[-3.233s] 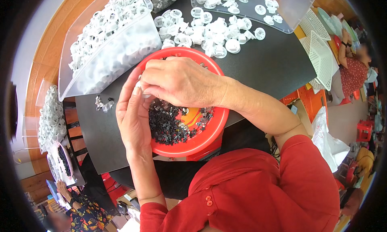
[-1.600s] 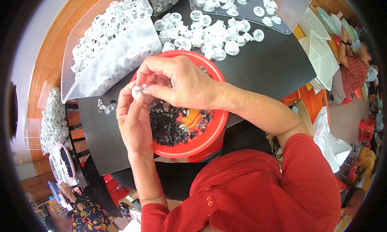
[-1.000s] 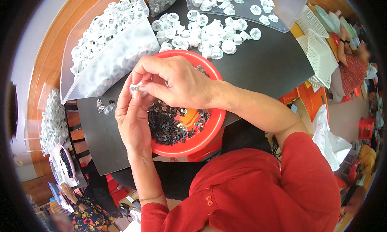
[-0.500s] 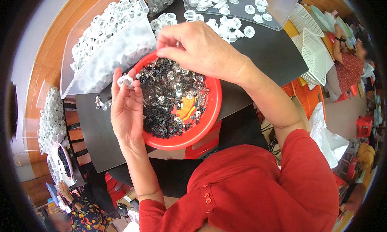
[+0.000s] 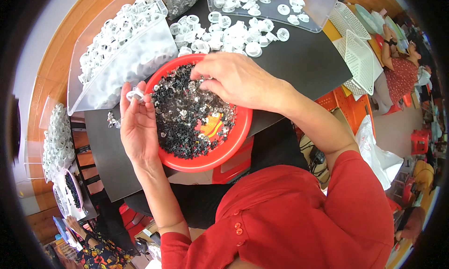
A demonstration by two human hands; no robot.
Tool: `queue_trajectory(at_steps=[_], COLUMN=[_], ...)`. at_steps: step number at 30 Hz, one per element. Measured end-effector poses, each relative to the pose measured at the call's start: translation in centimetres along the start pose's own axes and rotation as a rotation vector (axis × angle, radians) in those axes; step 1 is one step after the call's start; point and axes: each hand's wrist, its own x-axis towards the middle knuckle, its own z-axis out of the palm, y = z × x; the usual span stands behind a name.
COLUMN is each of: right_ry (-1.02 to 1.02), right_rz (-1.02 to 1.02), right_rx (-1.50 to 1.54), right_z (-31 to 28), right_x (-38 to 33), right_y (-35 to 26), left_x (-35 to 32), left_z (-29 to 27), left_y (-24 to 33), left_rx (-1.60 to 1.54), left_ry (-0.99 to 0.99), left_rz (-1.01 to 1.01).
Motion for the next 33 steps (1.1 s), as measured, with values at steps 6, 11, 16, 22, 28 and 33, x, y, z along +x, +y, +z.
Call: queue_trajectory(at_steps=[6,11,16,22,28,33], right_ry=[-0.111,0.143,0.236,0.099,0.114,0.029], right_rz=[-0.136,-0.108,0.072,0.031,-0.208,-0.052], right_rx=[-0.045,0.003,0.191,0.401,0.331,0.383], right_z=[1.1,0.6,0.0,0.6,2.2,2.4], right_x=[0.0,0.3,0.7,2.1,4.9,5.1], right_y=[0.0,-0.1,-0.5,-2.2,-1.5,-1.2], left_x=[-0.1,-0.2,-0.4,-1.3,-1.3,-1.3], left_z=[-0.3,-0.2,0.7,2.6,2.1,2.3], left_y=[0.1,0.1,0.3,-0.7,-0.5,-0.5], left_rx=[-0.032,-0.035,0.095,0.463,0.582,0.6], left_ry=[-0.037,-0.023,-0.036,-0.081,-0.052,-0.023], left_rz=[0.06,0.112,0.094,0.1,0.145,0.134])
